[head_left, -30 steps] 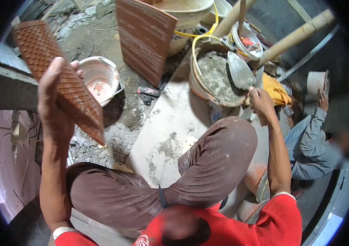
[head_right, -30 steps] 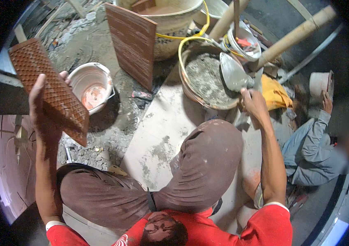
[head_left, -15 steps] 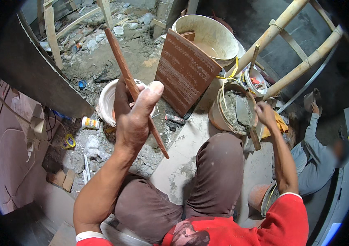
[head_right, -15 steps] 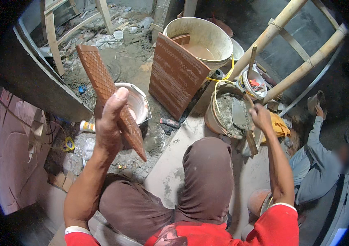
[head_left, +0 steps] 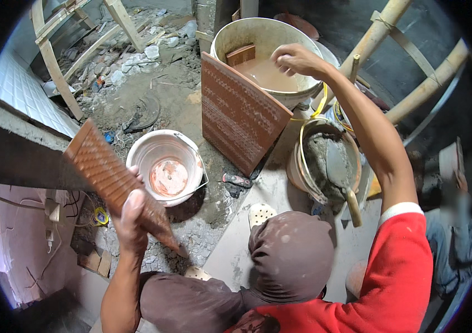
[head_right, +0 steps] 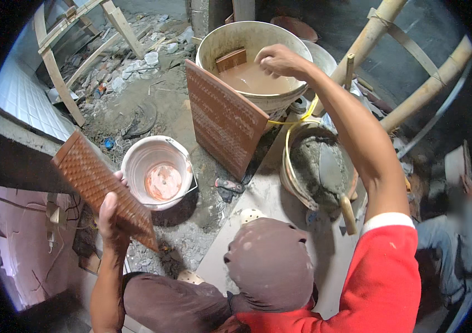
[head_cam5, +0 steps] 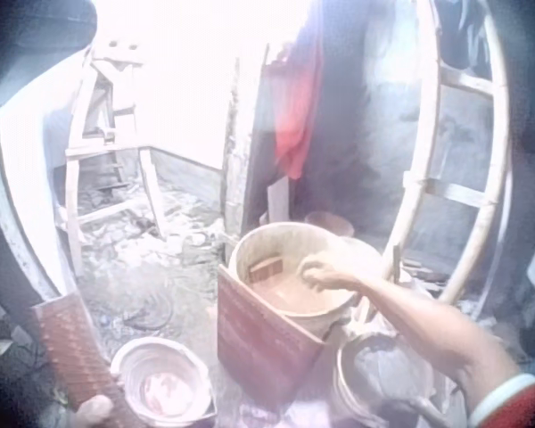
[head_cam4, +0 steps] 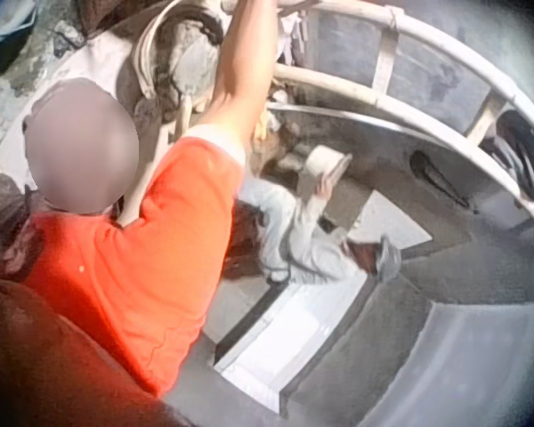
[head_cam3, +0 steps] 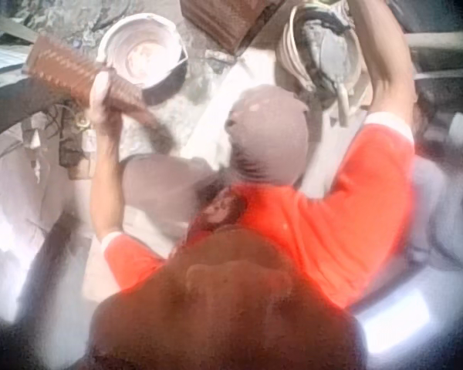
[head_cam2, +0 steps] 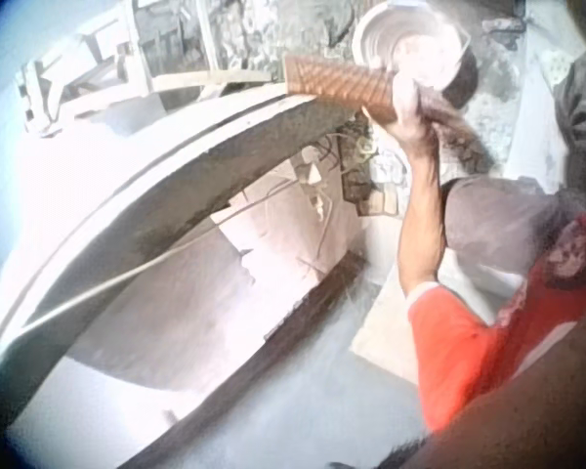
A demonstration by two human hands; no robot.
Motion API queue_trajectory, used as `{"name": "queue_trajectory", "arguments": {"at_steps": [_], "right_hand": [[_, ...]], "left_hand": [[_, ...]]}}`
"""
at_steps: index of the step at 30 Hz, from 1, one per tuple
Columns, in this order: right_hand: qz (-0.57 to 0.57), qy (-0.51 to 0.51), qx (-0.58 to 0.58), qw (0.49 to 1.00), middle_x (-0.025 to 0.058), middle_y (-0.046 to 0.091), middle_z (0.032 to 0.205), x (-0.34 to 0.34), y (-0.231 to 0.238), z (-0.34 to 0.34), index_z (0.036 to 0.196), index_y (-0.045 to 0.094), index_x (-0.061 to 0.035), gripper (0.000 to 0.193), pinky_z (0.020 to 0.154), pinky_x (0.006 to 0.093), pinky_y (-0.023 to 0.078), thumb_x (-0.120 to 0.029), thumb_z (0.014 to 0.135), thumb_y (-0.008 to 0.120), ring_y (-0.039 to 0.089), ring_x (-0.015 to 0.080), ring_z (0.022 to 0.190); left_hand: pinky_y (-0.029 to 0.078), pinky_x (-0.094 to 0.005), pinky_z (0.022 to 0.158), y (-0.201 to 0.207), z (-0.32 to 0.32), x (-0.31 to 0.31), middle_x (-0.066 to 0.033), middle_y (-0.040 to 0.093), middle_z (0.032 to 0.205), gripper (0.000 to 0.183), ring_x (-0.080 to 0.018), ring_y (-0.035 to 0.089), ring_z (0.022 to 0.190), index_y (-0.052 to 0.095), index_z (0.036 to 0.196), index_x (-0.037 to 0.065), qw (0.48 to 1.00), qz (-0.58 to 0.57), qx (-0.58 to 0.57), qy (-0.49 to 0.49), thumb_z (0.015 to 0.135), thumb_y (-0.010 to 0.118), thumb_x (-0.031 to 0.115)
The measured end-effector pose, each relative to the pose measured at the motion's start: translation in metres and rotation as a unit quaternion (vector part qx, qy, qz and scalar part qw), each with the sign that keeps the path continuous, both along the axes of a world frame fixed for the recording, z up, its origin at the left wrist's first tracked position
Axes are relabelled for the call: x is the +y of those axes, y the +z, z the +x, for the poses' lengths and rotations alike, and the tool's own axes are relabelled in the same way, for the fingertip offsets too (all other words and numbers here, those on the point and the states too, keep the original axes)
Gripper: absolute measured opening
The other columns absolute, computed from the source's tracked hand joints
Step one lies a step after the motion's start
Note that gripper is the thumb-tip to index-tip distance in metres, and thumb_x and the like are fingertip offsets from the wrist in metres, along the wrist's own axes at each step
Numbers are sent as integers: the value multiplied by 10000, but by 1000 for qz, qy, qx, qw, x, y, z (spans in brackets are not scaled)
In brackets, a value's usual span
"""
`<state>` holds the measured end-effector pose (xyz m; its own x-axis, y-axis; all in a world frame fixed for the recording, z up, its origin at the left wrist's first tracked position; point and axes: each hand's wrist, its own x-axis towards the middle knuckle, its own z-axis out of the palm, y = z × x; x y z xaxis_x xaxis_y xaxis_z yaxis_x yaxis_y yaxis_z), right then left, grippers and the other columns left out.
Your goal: The person scoops cement from a bucket using a trowel and spreads it onto the back of a rectangular tile. They repeat this process, applying a thick layer of adhesive to the tile surface.
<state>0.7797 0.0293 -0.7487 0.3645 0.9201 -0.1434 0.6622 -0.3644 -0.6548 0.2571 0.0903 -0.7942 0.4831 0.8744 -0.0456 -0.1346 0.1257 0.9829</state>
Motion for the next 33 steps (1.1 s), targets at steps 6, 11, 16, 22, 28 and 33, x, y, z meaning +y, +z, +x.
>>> {"name": "queue_trajectory", "arguments": {"at_steps": [6, 11, 16, 22, 28, 33], "right_hand": [[-339, 126, 181, 914, 145, 684, 1122, 68, -76, 26, 1168, 653, -32, 277, 839, 391, 590, -99, 939, 512, 684, 261, 962], [-271, 111, -31, 955, 232, 696, 1112, 96, -87, 41, 1166, 647, -3, 342, 780, 427, 621, -93, 865, 512, 716, 338, 959], [-302, 219, 41, 927, 186, 703, 934, 105, -89, 9, 1100, 677, -6, 310, 649, 448, 601, -186, 899, 524, 692, 289, 762], [-412, 99, -68, 903, 79, 582, 683, 96, -101, 17, 1004, 667, -51, 228, 763, 518, 597, -192, 928, 503, 647, 229, 699], [-239, 16, 241, 940, -27, 493, 595, 101, -94, 0, 850, 615, -140, 165, 430, 247, 307, -193, 943, 490, 425, 100, 490], [-129, -34, 536, 834, -41, 489, 639, 56, -7, 56, 776, 551, -143, 262, 373, 185, 265, -226, 1023, 531, 376, 40, 471]], "left_hand": [[380, -399, 1102, 25, 6, 0, -156, 514, 1362, 841, -246, 501, 1258, 329, 1504, -29, 997, 42, 52, 29, 874, 598, 458], [396, -435, 1106, 62, 34, -7, -216, 511, 1380, 896, -288, 543, 1226, 200, 1569, 17, 996, 37, 16, 84, 882, 578, 451], [405, -446, 1101, 111, 59, -22, -256, 485, 1394, 911, -310, 538, 1231, 171, 1569, 7, 994, 13, 24, 103, 883, 547, 475], [395, -434, 1128, 128, 77, -24, -275, 446, 1427, 980, -320, 519, 1277, 136, 1571, -5, 997, 11, 14, 72, 845, 591, 472], [400, -472, 1123, 113, 81, -6, -322, 440, 1421, 904, -369, 514, 1281, 160, 1551, -32, 998, -21, -1, 61, 906, 533, 480], [401, -484, 1123, 92, 78, 12, -337, 449, 1414, 812, -372, 538, 1258, 200, 1542, -38, 996, -71, -36, 47, 956, 452, 463]]}}
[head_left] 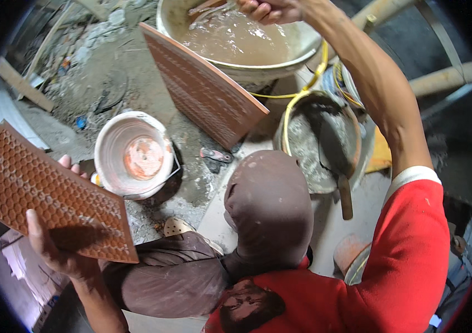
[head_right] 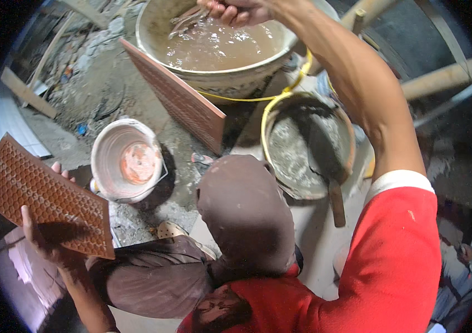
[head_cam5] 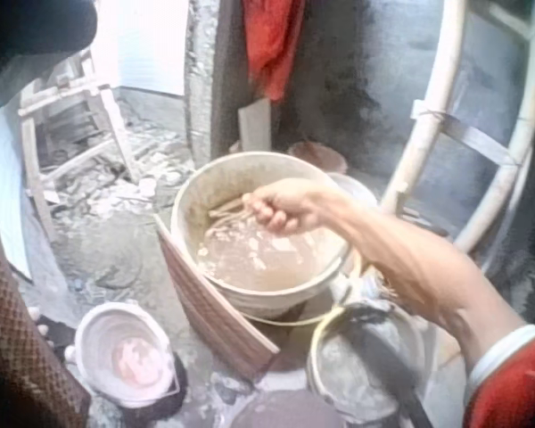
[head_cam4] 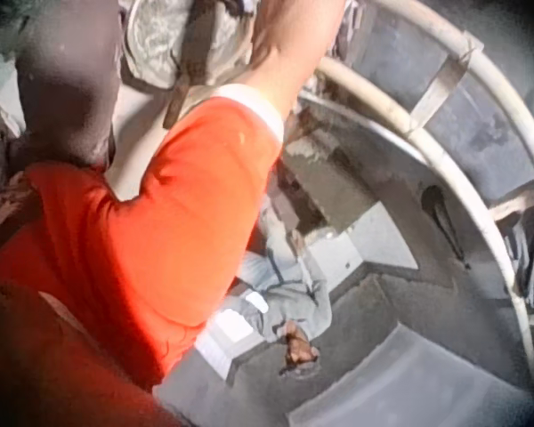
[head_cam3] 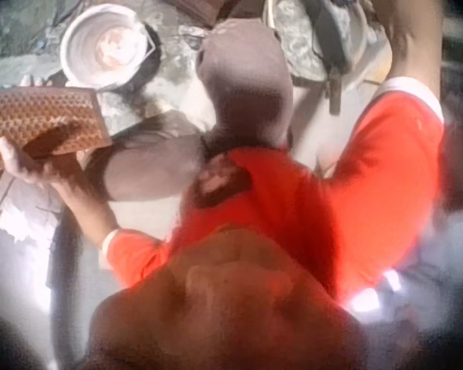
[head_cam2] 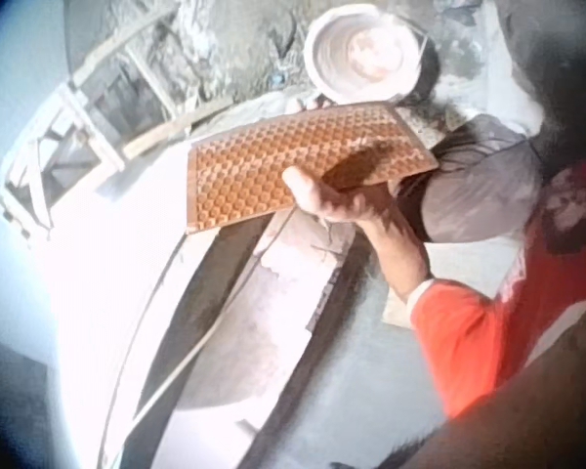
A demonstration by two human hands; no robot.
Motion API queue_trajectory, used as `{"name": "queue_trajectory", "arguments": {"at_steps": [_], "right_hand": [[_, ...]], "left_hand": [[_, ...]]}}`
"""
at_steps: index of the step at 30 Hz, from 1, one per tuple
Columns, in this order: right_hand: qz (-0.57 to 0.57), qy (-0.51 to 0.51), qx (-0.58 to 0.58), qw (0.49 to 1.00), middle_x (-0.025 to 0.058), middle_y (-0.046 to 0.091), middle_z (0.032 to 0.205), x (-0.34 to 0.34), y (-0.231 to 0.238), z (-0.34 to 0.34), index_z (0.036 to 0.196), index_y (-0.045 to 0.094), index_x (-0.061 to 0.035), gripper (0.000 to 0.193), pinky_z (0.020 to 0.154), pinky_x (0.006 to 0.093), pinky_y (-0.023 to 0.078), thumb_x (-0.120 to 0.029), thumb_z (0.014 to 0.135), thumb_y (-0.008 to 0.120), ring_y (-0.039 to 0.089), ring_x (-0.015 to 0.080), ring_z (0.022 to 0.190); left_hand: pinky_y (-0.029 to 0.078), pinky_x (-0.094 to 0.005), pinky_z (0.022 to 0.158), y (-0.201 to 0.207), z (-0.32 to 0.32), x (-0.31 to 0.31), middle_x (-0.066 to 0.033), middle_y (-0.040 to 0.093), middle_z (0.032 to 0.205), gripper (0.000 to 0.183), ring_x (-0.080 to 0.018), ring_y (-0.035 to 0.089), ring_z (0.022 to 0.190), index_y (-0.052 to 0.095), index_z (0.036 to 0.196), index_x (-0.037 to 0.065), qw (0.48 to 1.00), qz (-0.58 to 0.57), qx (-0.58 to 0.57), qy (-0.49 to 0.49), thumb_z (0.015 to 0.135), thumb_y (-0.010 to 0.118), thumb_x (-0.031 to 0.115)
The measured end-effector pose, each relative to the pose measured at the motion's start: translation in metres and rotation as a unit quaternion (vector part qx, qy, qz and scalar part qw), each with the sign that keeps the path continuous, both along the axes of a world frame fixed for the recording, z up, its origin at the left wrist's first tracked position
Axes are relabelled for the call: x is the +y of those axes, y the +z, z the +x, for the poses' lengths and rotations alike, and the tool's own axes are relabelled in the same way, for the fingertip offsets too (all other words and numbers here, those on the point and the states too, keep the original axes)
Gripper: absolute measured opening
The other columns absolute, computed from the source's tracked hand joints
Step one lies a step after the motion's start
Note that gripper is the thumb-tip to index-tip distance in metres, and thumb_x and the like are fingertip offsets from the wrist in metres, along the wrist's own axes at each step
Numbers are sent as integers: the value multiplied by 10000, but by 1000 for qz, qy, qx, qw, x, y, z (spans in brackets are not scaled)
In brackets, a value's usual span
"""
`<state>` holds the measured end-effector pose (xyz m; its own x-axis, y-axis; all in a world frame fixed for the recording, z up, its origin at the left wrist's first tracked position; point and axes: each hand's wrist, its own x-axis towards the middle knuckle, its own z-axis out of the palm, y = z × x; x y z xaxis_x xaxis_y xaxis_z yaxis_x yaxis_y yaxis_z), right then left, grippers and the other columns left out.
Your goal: The person scoops cement from a bucket using a trowel and spreads it onto the back of a rectangular tile. They repeat this process, applying a thick layer of adhesive to the tile surface.
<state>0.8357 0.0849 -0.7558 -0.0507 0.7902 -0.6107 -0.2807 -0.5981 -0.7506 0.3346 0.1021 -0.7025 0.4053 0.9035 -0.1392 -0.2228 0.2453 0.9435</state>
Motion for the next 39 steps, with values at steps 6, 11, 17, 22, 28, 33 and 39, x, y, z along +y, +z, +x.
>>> {"name": "queue_trajectory", "arguments": {"at_steps": [6, 11, 17, 22, 28, 33, 39], "right_hand": [[17, -118, -73, 990, -49, 504, 634, -138, 43, -10, 743, 543, -115, 338, 362, 182, 335, -308, 1021, 555, 439, 40, 481], [-52, -182, -91, 978, 15, 664, 738, -229, 43, -74, 774, 592, -102, 333, 449, 196, 519, -314, 1029, 561, 648, 81, 573], [-126, -240, -82, 959, 149, 703, 839, -292, 24, -112, 920, 616, 9, 316, 594, 305, 633, -284, 1028, 565, 723, 206, 688], [-86, -235, -140, 958, 187, 698, 993, -270, 25, -108, 1015, 621, 49, 348, 752, 317, 634, -290, 1035, 547, 734, 246, 872], [-72, -179, -234, 953, 139, 703, 1018, -266, 15, -122, 1068, 634, 48, 369, 841, 322, 596, -307, 1039, 538, 716, 209, 921], [-70, -88, -245, 963, 95, 699, 1042, -277, 20, -133, 1064, 656, 24, 354, 896, 327, 570, -305, 1042, 528, 693, 166, 939], [40, 57, -534, 842, 57, 701, 1047, -247, 26, -95, 1231, 660, -22, 391, 841, 300, 547, -342, 1030, 560, 660, 148, 959]], "left_hand": [[439, -461, 1097, -5, 7, 20, -312, 455, 1418, 774, -350, 544, 1250, 236, 1527, -31, 1000, -19, -2, -9, 986, 441, 483], [404, -469, 1133, -14, 1, 32, -330, 421, 1450, 774, -360, 518, 1295, 219, 1532, -47, 998, -27, -18, -48, 1000, 443, 469], [434, -473, 1107, -28, -10, 45, -338, 453, 1411, 779, -367, 549, 1255, 225, 1520, -55, 997, 12, 2, -78, 993, 454, 471], [432, -481, 1105, -43, -22, 54, -342, 444, 1415, 780, -373, 543, 1257, 226, 1523, -55, 994, 82, -6, -78, 996, 457, 473], [415, -485, 1117, -23, -13, 49, -343, 425, 1430, 776, -373, 530, 1269, 228, 1526, -45, 998, -29, -30, -55, 1000, 457, 478], [410, -485, 1119, -38, -24, 56, -343, 422, 1432, 775, -376, 529, 1266, 232, 1526, -45, 994, 74, 0, -77, 1001, 455, 480], [418, -481, 1112, -25, -4, 46, -341, 442, 1419, 755, -373, 535, 1259, 246, 1520, -46, 999, -22, -9, -30, 1007, 443, 472]]}}
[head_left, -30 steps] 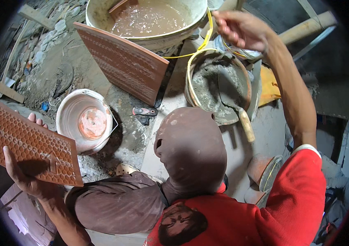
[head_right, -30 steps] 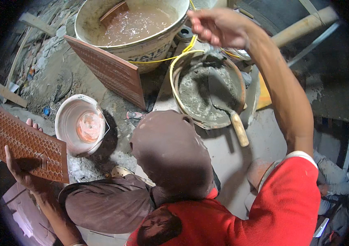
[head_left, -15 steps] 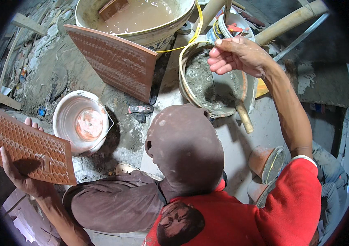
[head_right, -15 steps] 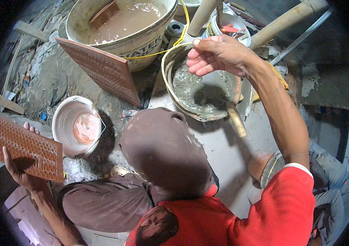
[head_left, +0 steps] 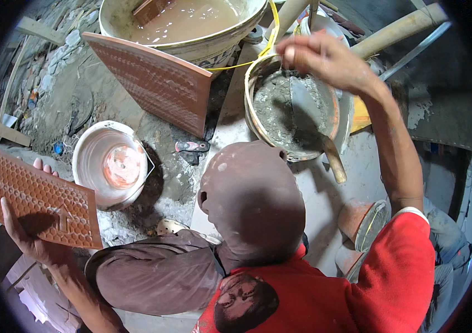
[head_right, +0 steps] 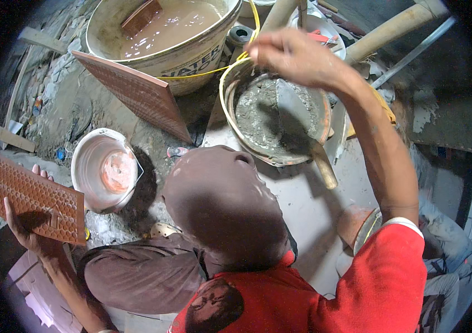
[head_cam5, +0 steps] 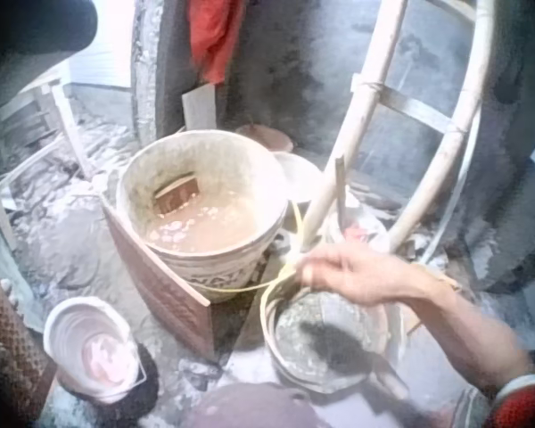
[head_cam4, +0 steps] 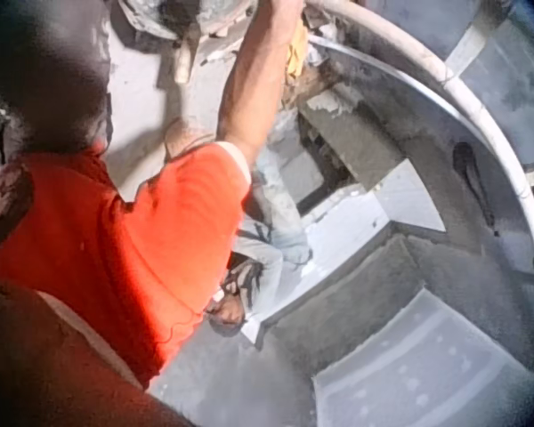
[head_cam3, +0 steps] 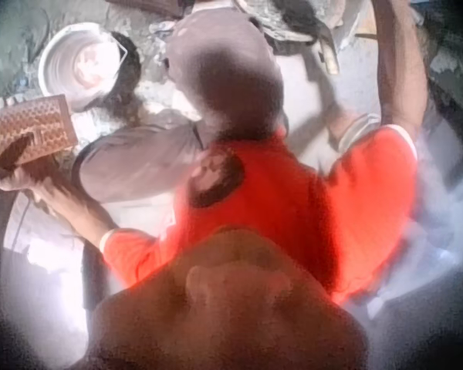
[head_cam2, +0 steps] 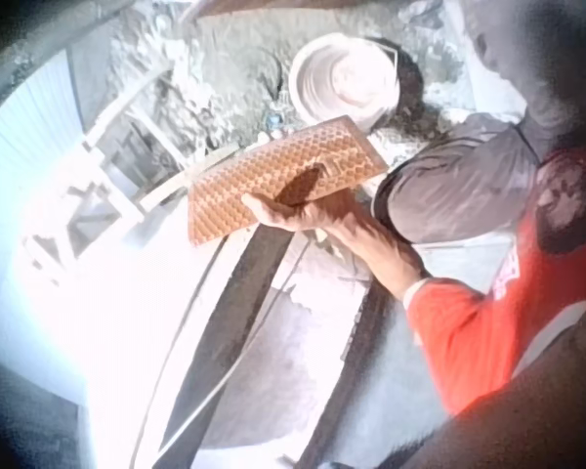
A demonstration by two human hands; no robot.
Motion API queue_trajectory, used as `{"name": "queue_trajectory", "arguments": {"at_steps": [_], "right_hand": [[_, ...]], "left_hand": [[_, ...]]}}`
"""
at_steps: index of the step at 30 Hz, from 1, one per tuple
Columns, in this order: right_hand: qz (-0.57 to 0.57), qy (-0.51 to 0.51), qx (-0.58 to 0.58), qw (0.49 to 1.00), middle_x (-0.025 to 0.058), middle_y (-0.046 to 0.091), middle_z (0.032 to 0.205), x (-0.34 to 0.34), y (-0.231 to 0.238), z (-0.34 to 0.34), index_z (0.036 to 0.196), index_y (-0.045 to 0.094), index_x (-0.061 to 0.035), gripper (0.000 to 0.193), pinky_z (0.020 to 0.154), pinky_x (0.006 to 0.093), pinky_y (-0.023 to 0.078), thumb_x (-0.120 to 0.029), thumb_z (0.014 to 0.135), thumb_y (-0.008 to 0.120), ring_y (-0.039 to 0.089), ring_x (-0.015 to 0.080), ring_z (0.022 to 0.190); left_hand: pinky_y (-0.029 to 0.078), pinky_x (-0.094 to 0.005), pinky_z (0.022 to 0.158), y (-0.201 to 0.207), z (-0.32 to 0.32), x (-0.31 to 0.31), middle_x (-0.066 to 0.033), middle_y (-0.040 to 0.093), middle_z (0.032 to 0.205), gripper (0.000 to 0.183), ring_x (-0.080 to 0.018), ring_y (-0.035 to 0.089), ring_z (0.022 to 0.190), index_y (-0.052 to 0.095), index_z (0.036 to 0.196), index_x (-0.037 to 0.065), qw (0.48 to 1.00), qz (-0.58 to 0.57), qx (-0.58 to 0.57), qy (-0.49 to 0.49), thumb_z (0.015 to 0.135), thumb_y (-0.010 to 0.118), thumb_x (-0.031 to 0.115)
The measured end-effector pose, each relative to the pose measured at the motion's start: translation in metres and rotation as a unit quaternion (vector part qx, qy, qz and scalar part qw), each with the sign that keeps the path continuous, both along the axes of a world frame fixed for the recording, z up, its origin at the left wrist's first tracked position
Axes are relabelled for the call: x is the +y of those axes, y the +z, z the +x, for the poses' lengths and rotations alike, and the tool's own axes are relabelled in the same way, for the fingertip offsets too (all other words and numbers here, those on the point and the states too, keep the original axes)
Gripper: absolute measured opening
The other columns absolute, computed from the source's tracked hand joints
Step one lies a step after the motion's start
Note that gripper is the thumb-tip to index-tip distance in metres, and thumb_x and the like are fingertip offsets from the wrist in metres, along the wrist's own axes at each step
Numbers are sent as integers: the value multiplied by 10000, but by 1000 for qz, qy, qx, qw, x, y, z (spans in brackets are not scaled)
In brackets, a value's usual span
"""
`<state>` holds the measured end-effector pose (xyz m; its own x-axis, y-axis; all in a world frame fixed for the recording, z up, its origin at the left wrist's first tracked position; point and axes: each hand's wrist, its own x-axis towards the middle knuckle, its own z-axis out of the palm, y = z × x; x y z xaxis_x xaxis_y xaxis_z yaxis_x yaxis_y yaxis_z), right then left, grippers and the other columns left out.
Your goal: The person scoops cement from a bucket using a trowel and spreads it onto the back of a rectangular tile. They repeat this process, applying a thick layer of adhesive to the tile surface.
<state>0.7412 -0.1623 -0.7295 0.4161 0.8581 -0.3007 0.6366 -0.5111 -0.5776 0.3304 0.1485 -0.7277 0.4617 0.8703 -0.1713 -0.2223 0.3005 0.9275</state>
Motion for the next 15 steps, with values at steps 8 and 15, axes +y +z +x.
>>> {"name": "queue_trajectory", "arguments": {"at_steps": [8, 15], "right_hand": [[294, 150, -168, 929, 125, 687, 765, 196, -10, 35, 889, 721, -19, 210, 638, 380, 520, -139, 892, 548, 642, 236, 669], [-204, 48, 12, 978, 119, 645, 758, 275, -113, 46, 943, 639, 3, 202, 671, 405, 588, -197, 953, 611, 662, 237, 714]], "left_hand": [[446, -472, 1080, 0, 0, 2, -320, 481, 1397, 725, -356, 565, 1222, 279, 1506, -36, 999, -19, -36, -35, 1016, 423, 478], [476, -469, 1056, 9, -7, -6, -339, 487, 1377, 756, -362, 586, 1192, 242, 1520, -40, 1000, 17, 0, -9, 996, 443, 467]]}}
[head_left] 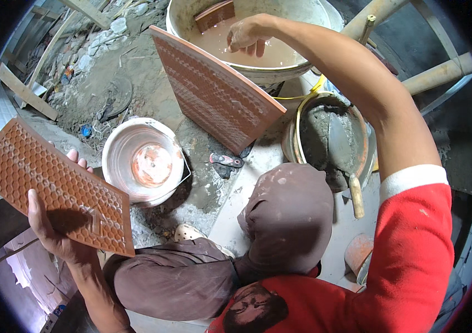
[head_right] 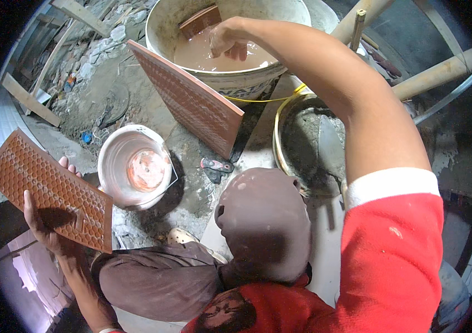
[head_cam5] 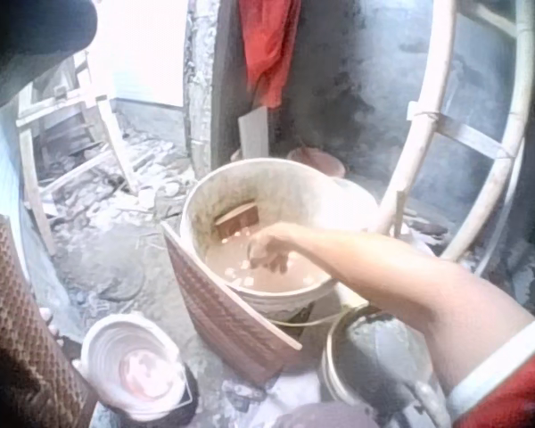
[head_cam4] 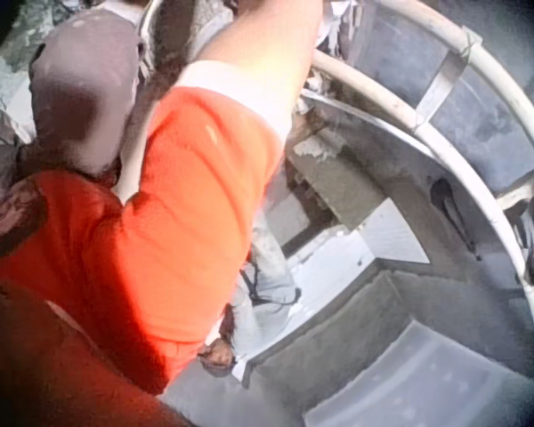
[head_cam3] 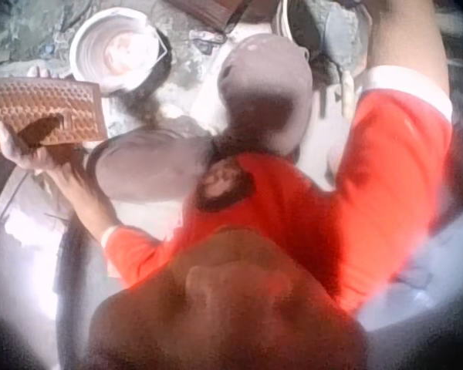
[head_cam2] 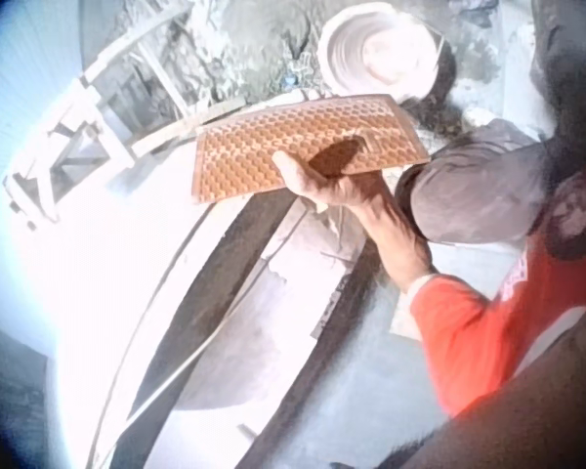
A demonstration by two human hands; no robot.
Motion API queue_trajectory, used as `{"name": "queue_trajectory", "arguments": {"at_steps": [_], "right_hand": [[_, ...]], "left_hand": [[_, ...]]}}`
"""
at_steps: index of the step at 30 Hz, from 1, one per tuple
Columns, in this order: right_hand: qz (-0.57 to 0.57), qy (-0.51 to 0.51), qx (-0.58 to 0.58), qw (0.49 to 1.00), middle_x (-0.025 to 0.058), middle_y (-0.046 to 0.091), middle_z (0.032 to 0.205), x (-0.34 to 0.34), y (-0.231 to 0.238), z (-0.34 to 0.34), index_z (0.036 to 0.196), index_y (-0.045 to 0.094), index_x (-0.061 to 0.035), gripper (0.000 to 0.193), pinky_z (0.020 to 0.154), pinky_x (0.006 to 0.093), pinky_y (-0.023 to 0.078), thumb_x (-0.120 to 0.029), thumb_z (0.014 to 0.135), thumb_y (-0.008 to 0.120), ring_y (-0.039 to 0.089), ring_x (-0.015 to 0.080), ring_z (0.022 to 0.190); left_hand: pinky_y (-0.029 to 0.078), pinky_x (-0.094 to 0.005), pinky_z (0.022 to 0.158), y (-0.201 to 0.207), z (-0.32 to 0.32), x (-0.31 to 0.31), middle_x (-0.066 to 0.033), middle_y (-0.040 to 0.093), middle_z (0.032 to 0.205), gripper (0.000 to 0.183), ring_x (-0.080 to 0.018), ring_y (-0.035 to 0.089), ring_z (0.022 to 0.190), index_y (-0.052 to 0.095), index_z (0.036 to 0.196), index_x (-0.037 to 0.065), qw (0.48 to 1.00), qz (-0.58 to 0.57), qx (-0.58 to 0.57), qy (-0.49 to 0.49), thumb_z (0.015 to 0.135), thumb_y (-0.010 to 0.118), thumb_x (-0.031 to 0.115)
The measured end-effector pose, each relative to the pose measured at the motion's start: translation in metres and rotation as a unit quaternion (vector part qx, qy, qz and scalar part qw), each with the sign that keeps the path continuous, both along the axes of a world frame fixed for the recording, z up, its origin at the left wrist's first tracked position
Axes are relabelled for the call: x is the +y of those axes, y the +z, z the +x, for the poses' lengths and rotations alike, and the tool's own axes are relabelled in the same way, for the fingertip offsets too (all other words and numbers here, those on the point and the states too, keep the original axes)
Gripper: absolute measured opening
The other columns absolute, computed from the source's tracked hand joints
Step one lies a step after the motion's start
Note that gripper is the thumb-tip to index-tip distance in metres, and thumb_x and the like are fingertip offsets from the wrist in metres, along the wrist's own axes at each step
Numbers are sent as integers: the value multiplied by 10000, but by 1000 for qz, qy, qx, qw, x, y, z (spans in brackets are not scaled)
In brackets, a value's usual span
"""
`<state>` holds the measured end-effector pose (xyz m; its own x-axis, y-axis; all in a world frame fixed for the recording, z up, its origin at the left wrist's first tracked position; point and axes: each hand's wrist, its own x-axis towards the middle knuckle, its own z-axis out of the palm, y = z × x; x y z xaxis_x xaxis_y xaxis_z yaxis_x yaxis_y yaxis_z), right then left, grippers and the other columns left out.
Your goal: The person scoops cement from a bucket using a trowel and spreads it onto the back of a rectangular tile. They repeat this process, applying a thick layer of adhesive to the tile surface.
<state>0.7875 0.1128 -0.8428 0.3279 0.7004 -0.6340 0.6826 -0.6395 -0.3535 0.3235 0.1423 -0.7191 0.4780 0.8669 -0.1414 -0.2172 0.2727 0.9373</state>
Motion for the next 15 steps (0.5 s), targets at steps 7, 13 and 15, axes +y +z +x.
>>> {"name": "queue_trajectory", "arguments": {"at_steps": [7, 13, 15], "right_hand": [[124, -45, 152, 979, 24, 626, 724, 24, 3, -10, 896, 654, -73, 190, 633, 268, 559, -230, 991, 604, 622, 127, 655], [199, -154, 358, 899, 10, 543, 672, -58, 104, 26, 865, 601, -80, 211, 515, 294, 418, -176, 1011, 482, 513, 135, 577], [236, -148, 398, 874, 36, 590, 718, -99, 109, 27, 896, 594, -51, 213, 579, 289, 479, -185, 1014, 478, 566, 141, 633]], "left_hand": [[412, -486, 1119, 5, 1, 4, -358, 423, 1426, 760, -380, 534, 1261, 245, 1521, -51, 999, -31, -17, 32, 999, 438, 467], [423, -489, 1109, -19, -2, 17, -385, 437, 1397, 763, -391, 551, 1241, 251, 1508, -76, 1000, 2, -22, 17, 1010, 435, 471], [404, -499, 1123, -11, -7, 14, -393, 406, 1419, 744, -408, 528, 1264, 237, 1513, -66, 1000, 7, -16, 14, 1019, 434, 453]]}}
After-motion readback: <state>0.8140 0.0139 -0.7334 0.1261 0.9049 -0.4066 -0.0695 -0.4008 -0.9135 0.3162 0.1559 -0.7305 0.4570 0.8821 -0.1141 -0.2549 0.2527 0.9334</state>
